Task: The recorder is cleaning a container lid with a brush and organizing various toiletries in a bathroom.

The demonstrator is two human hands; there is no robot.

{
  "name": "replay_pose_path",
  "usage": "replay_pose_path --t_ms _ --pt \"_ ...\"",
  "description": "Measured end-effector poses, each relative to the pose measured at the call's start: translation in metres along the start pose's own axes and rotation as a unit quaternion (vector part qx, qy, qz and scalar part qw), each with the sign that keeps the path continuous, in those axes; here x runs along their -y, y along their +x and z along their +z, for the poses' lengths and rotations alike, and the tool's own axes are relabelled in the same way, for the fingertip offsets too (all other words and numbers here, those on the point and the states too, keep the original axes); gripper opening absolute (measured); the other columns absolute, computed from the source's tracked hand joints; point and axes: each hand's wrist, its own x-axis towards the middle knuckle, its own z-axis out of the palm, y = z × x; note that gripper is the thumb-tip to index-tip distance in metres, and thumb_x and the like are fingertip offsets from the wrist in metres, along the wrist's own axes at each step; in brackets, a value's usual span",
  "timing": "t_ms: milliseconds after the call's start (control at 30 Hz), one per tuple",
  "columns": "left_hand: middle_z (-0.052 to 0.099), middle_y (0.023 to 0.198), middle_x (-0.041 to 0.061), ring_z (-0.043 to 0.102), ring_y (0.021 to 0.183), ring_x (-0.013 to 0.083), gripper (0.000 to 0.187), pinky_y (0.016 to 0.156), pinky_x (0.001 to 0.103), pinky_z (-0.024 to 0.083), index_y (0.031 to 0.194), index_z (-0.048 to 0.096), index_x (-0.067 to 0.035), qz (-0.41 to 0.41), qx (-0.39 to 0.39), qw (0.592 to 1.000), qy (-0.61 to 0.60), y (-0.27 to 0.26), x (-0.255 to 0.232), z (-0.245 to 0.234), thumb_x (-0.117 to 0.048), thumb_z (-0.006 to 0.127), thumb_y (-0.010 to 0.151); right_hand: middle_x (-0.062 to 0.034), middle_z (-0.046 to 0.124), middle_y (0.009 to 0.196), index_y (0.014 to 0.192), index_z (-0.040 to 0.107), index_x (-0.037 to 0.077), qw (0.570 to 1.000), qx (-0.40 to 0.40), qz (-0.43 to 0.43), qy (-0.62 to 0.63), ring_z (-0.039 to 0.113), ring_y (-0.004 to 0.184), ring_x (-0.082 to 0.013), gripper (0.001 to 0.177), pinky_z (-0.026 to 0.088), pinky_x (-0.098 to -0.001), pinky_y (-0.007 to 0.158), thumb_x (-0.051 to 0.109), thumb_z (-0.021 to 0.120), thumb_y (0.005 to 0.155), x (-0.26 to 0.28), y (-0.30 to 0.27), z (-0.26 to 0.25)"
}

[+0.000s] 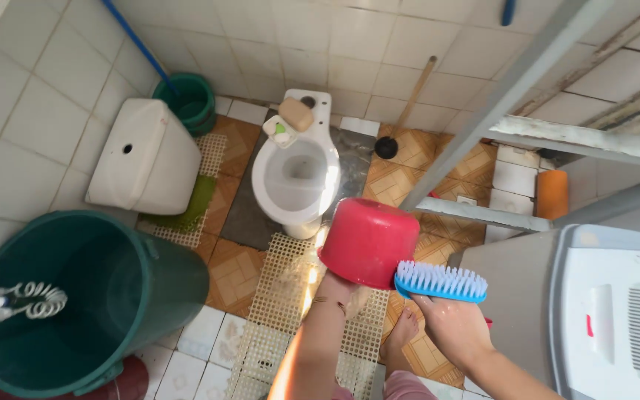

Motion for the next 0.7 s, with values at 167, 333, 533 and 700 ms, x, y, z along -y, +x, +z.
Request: replay_pose_path --t_ms 167,333,533,700 --pt "0.064 0.134 0.014 0.062 0.122 0.0305 0.053 0.106 0.048 0.048 0.135 0.058 -0.006 -0.016 -0.045 0.993 -0.104 0.064 0.000 -0.014 -0.043 0.039 0.102 -0.0116 0.070 0.090 0.119 0.066 0.019 0.996 -0.089 0.030 0.012 0.067 0.086 -0.0343 0.053 0.053 -0.0476 0.071 0.002 0.065 0.069 -0.058 -0.031 0.016" --pt "0.067 0.136 0.016 0.064 0.126 0.0271 0.032 0.113 0.042 0.050 0.133 0.061 0.002 -0.022 0.001 0.999 0.036 0.097 0.040 0.030 -0.013 0.054 0.105 -0.0127 0.069 0.090 0.111 0.062 0.013 0.990 -0.050 0.092 0.099 0.067 0.086 -0.0374 0.033 0.053 -0.0477 0.071 0.019 0.070 0.079 -0.117 -0.072 0.017" --pt "0.073 0.121 0.016 0.073 0.104 0.0275 0.034 0.090 0.044 0.060 0.125 0.061 -0.004 -0.022 -0.077 0.983 0.167 0.098 0.124 0.098 -0.017 0.061 0.094 -0.0123 0.063 0.055 0.110 0.059 0.013 0.788 -0.120 0.503 0.333 0.066 0.051 -0.0309 0.025 0.050 -0.0441 0.053 0.031 0.065 0.094 -0.229 -0.136 0.019" --pt "0.076 0.111 0.015 0.074 0.095 0.0248 0.038 0.083 0.037 0.062 0.123 0.065 -0.001 -0.007 -0.128 0.963 0.236 0.114 0.181 0.103 -0.025 0.069 0.094 -0.0082 0.051 0.048 0.098 0.062 -0.005 0.594 -0.060 0.526 0.606 0.047 0.036 -0.0193 0.041 0.039 -0.0339 0.039 0.034 0.073 0.091 -0.318 -0.233 0.111"
